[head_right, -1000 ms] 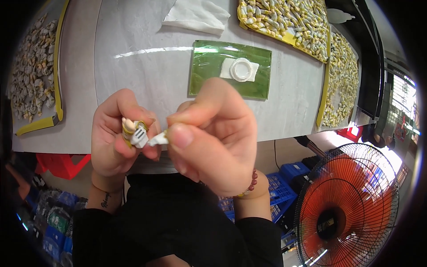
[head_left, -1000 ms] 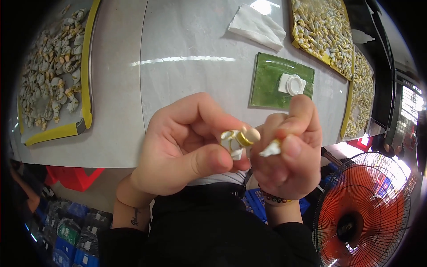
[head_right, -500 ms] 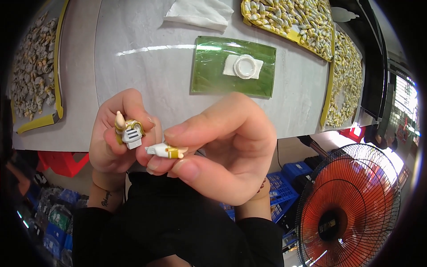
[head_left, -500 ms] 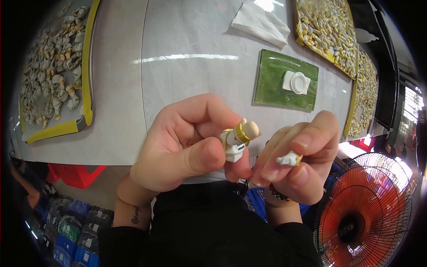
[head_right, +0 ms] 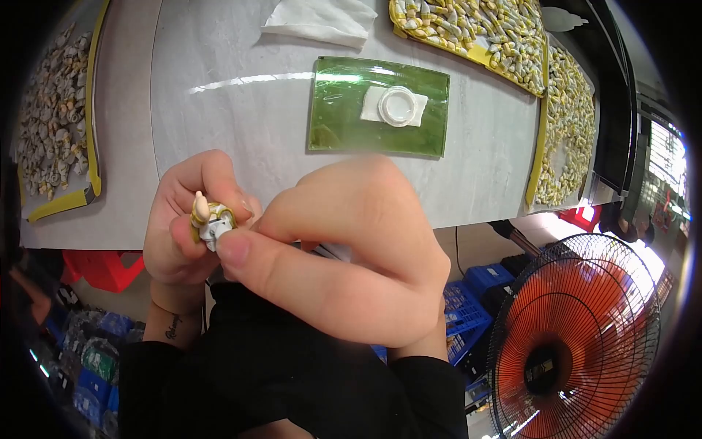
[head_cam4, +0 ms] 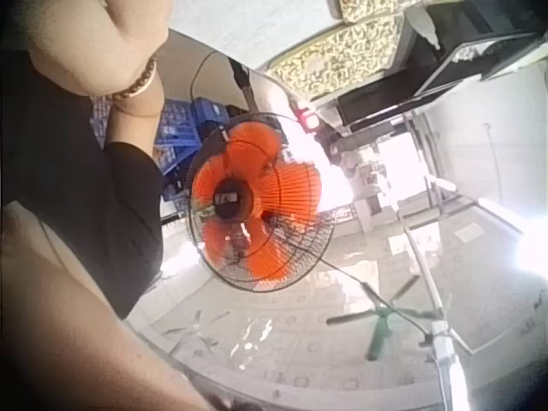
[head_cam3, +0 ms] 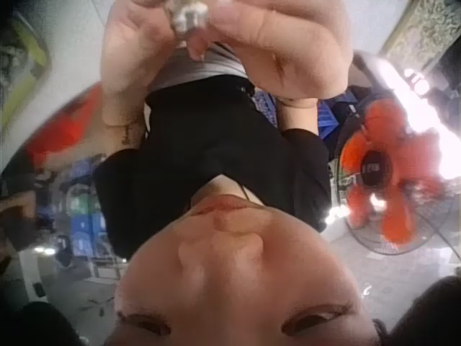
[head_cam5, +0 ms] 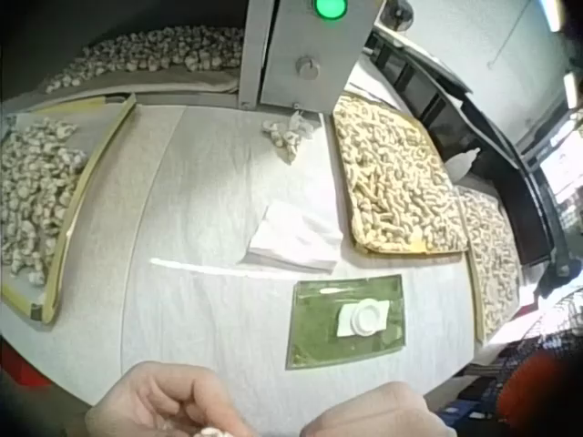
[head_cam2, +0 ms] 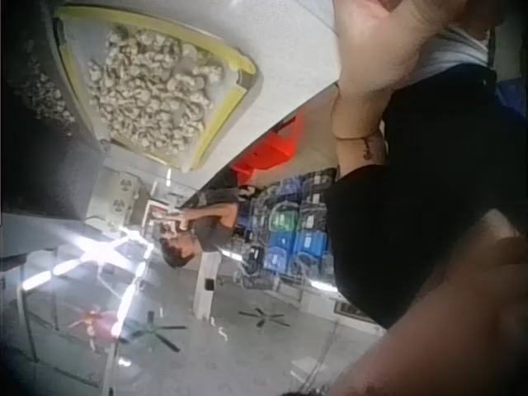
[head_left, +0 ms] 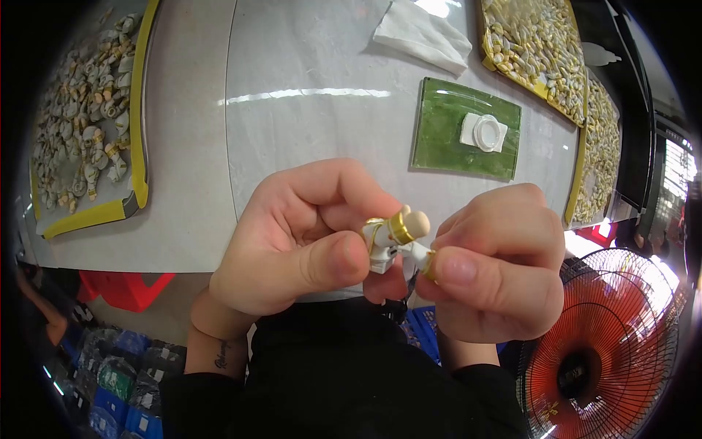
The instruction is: The person assembles small plastic toy figurines by hand, applying adhesive from a bottle to secure the parts.
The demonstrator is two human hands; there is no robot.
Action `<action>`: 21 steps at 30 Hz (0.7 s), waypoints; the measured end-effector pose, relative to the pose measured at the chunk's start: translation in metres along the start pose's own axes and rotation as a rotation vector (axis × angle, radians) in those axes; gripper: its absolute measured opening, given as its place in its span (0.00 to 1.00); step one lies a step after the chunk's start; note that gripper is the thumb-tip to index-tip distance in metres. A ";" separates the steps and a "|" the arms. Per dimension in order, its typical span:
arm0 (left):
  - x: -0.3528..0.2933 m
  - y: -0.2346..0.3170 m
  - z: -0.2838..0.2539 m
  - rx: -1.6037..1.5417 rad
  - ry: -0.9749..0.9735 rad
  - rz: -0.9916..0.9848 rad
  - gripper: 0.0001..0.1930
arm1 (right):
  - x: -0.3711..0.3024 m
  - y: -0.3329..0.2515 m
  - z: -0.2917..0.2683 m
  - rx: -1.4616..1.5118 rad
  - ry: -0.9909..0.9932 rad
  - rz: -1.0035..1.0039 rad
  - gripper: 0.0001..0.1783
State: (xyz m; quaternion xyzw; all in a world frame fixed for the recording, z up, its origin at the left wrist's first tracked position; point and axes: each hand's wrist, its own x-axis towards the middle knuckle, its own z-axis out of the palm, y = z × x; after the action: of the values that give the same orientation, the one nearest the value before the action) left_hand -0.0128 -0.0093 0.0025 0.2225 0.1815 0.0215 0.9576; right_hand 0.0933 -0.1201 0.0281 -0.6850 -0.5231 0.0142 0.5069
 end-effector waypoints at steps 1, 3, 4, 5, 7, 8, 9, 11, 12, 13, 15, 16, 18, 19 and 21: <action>0.000 0.000 0.001 0.000 0.000 0.001 0.26 | 0.000 0.001 0.001 0.018 0.012 0.002 0.12; 0.001 0.000 0.004 -0.022 -0.001 0.007 0.25 | -0.001 0.003 0.002 0.056 0.034 0.006 0.11; 0.001 0.000 0.004 -0.023 -0.001 0.007 0.25 | -0.001 0.004 0.003 0.074 0.045 0.009 0.11; 0.000 0.000 0.004 -0.025 -0.003 -0.004 0.25 | -0.002 0.005 0.004 0.093 0.056 0.013 0.11; 0.000 0.000 0.004 -0.026 -0.002 -0.014 0.25 | -0.002 0.006 0.004 0.115 0.066 0.015 0.11; 0.000 0.001 0.004 -0.032 -0.006 -0.008 0.25 | -0.003 0.006 0.003 0.117 0.051 0.020 0.10; 0.001 0.001 0.005 -0.038 -0.009 -0.002 0.25 | -0.003 0.005 0.003 0.119 0.035 0.025 0.10; 0.002 0.001 0.004 -0.032 -0.006 -0.003 0.25 | -0.002 0.005 0.004 0.117 0.046 0.034 0.10; 0.003 0.001 0.004 -0.028 -0.005 -0.006 0.25 | -0.002 0.005 0.004 0.111 0.057 0.045 0.10; 0.003 0.000 0.005 -0.026 -0.004 -0.001 0.25 | -0.002 0.004 0.005 0.115 0.057 0.041 0.10; 0.002 0.000 0.006 -0.009 -0.005 0.023 0.25 | -0.004 0.004 0.006 0.123 0.089 0.031 0.12; 0.002 0.000 0.005 -0.009 -0.004 0.022 0.25 | -0.004 0.005 0.006 0.124 0.090 0.032 0.12; 0.003 0.000 0.005 -0.034 -0.019 0.022 0.24 | -0.003 0.005 0.005 0.123 0.043 0.066 0.13; 0.003 -0.001 0.004 -0.032 -0.015 0.025 0.24 | -0.004 0.005 0.006 0.128 0.043 0.064 0.13; 0.002 -0.002 0.003 -0.079 -0.019 0.047 0.23 | -0.006 0.004 0.009 0.178 0.007 0.094 0.13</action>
State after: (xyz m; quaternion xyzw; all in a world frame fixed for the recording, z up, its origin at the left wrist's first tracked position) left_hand -0.0098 -0.0116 0.0033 0.1889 0.1661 0.0489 0.9666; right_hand 0.0878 -0.1179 0.0178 -0.6612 -0.4853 0.0819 0.5663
